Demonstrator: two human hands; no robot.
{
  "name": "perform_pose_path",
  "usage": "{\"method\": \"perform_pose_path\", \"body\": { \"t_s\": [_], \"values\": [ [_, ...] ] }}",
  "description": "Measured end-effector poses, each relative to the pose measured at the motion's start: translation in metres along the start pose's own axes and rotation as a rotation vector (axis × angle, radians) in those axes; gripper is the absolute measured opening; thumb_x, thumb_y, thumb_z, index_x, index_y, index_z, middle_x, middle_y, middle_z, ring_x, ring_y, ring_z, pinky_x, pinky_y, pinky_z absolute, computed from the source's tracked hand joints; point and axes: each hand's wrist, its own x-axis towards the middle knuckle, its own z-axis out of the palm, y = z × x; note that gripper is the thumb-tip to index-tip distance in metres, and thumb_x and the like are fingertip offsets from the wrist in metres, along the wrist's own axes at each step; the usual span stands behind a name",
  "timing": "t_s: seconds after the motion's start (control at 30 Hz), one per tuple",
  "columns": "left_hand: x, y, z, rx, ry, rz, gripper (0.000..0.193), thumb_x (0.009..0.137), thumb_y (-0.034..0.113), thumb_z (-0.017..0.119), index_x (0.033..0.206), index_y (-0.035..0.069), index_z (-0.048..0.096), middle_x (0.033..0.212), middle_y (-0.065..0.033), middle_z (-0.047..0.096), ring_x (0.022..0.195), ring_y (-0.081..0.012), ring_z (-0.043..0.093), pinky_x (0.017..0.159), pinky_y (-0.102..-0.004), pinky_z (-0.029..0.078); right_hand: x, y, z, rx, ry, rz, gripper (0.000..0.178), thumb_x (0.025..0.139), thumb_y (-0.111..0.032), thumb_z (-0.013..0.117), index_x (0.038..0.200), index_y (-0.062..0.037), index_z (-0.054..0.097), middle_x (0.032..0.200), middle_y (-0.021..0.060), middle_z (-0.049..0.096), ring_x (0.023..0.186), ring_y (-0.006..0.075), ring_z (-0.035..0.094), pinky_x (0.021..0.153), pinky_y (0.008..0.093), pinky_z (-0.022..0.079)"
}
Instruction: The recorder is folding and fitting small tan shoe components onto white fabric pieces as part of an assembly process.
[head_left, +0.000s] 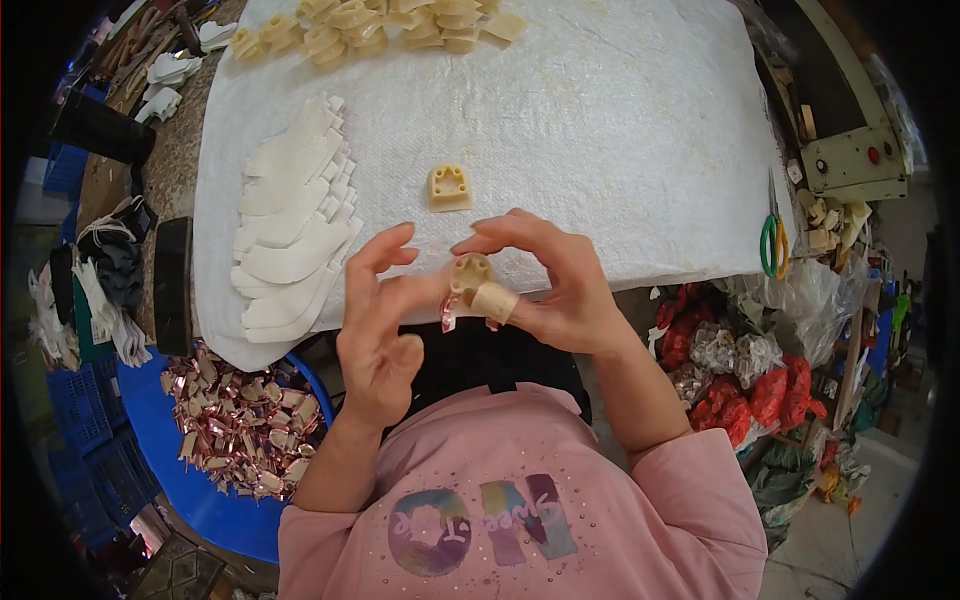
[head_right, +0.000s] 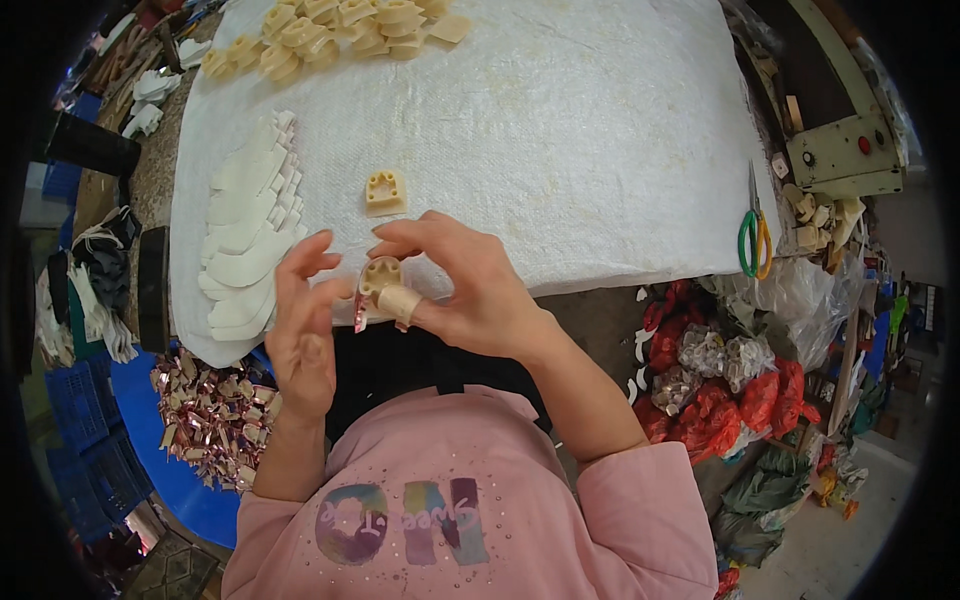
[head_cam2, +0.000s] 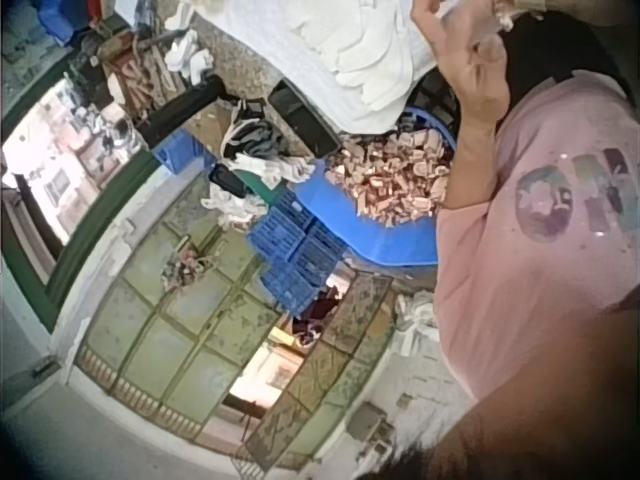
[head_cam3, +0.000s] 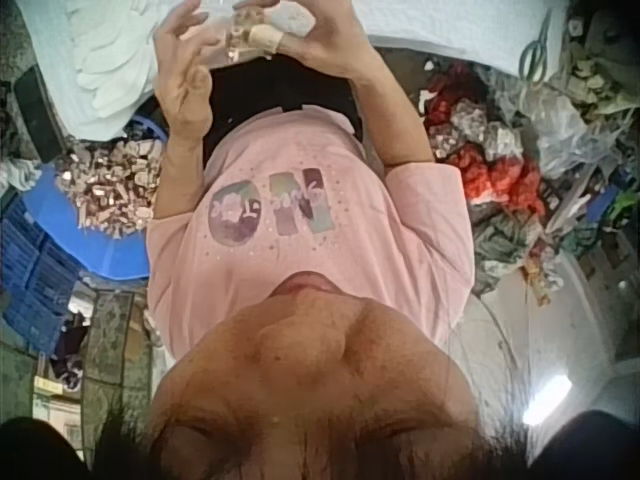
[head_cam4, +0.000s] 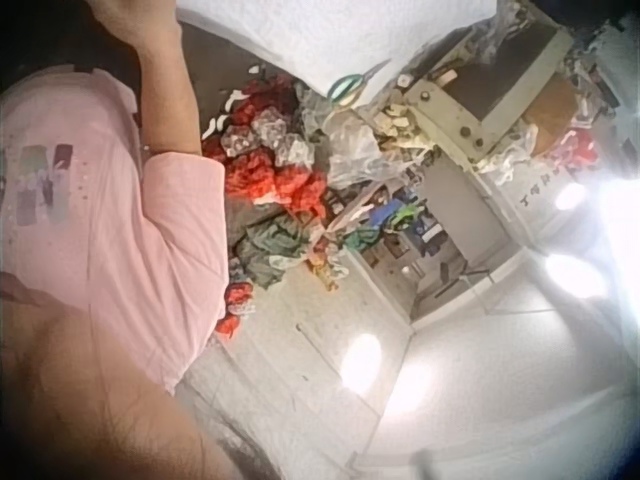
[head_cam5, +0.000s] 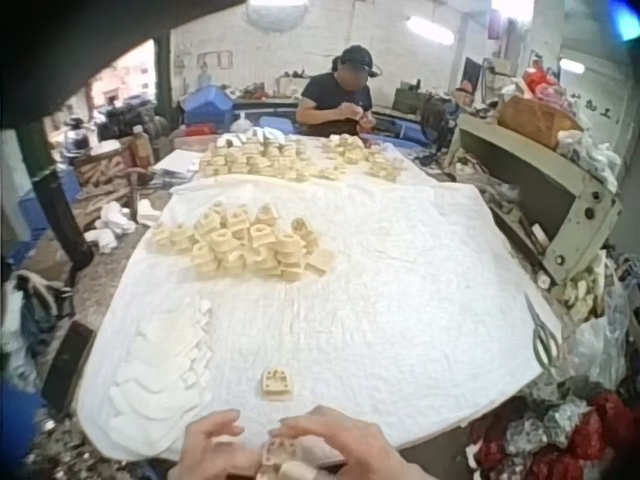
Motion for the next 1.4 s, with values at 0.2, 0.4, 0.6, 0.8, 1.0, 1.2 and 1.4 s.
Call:
{"method": "perform_pose_path", "body": {
  "t_s": [0.2, 0.4, 0.6, 0.8, 1.0, 1.2, 1.4],
  "values": [
    [0.002, 0.008, 0.011, -0.627, -0.208, -0.577, 0.055, 0.093, 0.029, 0.040, 0.137, -0.001, 0.027, 0.113, -0.0141, 0.049, 0.095, -0.0164, 0.051, 0.077, -0.0268, 0.043, -0.002, -0.001, 0.017, -0.010, 0.075, -0.086, 0.047, 0.066, -0.001, 0.073, 0.110, -0.0062, 0.056, 0.093, 0.0078, 0.063, 0.080, 0.0226, 0.059, 0.069, 0.0314, 0.048],
    [-0.007, 0.006, 0.025, -0.518, 0.038, -0.564, 0.053, 0.093, 0.027, 0.034, 0.136, 0.001, 0.020, 0.099, -0.0093, 0.051, 0.082, -0.0114, 0.051, 0.068, -0.0230, 0.044, -0.008, 0.010, 0.029, -0.159, 0.148, -0.118, 0.034, 0.075, -0.014, 0.068, 0.107, -0.0067, 0.058, 0.103, 0.0076, 0.057, 0.073, 0.0208, 0.056, 0.065, 0.0316, 0.048],
    [-0.006, 0.011, 0.032, -0.611, -0.074, -0.456, 0.076, 0.091, 0.058, 0.030, 0.137, -0.001, 0.016, 0.095, -0.0097, 0.052, 0.071, -0.0092, 0.050, 0.058, -0.0207, 0.042, 0.007, 0.003, 0.027, 0.651, 0.058, 0.450, 0.029, 0.092, -0.028, 0.048, 0.102, -0.0015, 0.055, 0.108, 0.0095, 0.051, 0.052, 0.0103, 0.058, 0.037, 0.0178, 0.046],
    [-0.009, 0.016, 0.040, -0.301, 0.012, -0.384, 0.069, 0.094, 0.053, 0.027, 0.133, -0.003, 0.025, 0.099, -0.0104, 0.050, 0.071, -0.0070, 0.049, 0.054, -0.0174, 0.040, 0.000, 0.008, 0.030, 0.596, -0.163, 0.472, 0.018, 0.089, -0.021, 0.052, 0.093, -0.0029, 0.055, 0.098, 0.0076, 0.053, 0.054, 0.0081, 0.056, 0.038, 0.0176, 0.047],
    [-0.005, 0.017, 0.044, -0.186, 0.216, -0.326, 0.055, 0.097, 0.042, 0.028, 0.128, -0.003, 0.030, 0.100, -0.0100, 0.049, 0.083, -0.0088, 0.049, 0.068, -0.0200, 0.041, -0.014, 0.012, 0.054, 0.449, -0.013, 0.256, 0.029, 0.096, -0.025, 0.041, 0.111, -0.0028, 0.053, 0.105, 0.0091, 0.050, 0.102, 0.0206, 0.048, 0.089, 0.0323, 0.038],
    [-0.001, 0.010, 0.042, -0.336, 0.318, -0.351, 0.042, 0.096, 0.025, 0.033, 0.129, -0.001, 0.031, 0.104, -0.0087, 0.047, 0.088, -0.0101, 0.046, 0.077, -0.0241, 0.039, -0.014, 0.010, 0.063, 0.560, 0.118, 0.157, 0.036, 0.096, -0.019, 0.039, 0.129, -0.0053, 0.043, 0.109, 0.0108, 0.050, 0.101, 0.0209, 0.049, 0.089, 0.0317, 0.039],
    [-0.004, 0.006, 0.044, -0.148, 0.254, -0.278, 0.040, 0.097, 0.024, 0.032, 0.131, 0.003, 0.030, 0.102, -0.0074, 0.050, 0.086, -0.0100, 0.048, 0.075, -0.0229, 0.040, -0.011, 0.012, 0.067, 0.181, 0.200, -0.018, 0.029, 0.092, -0.009, 0.040, 0.119, -0.0037, 0.050, 0.104, 0.0076, 0.051, 0.088, 0.0172, 0.052, 0.077, 0.0293, 0.044]
  ]
}}
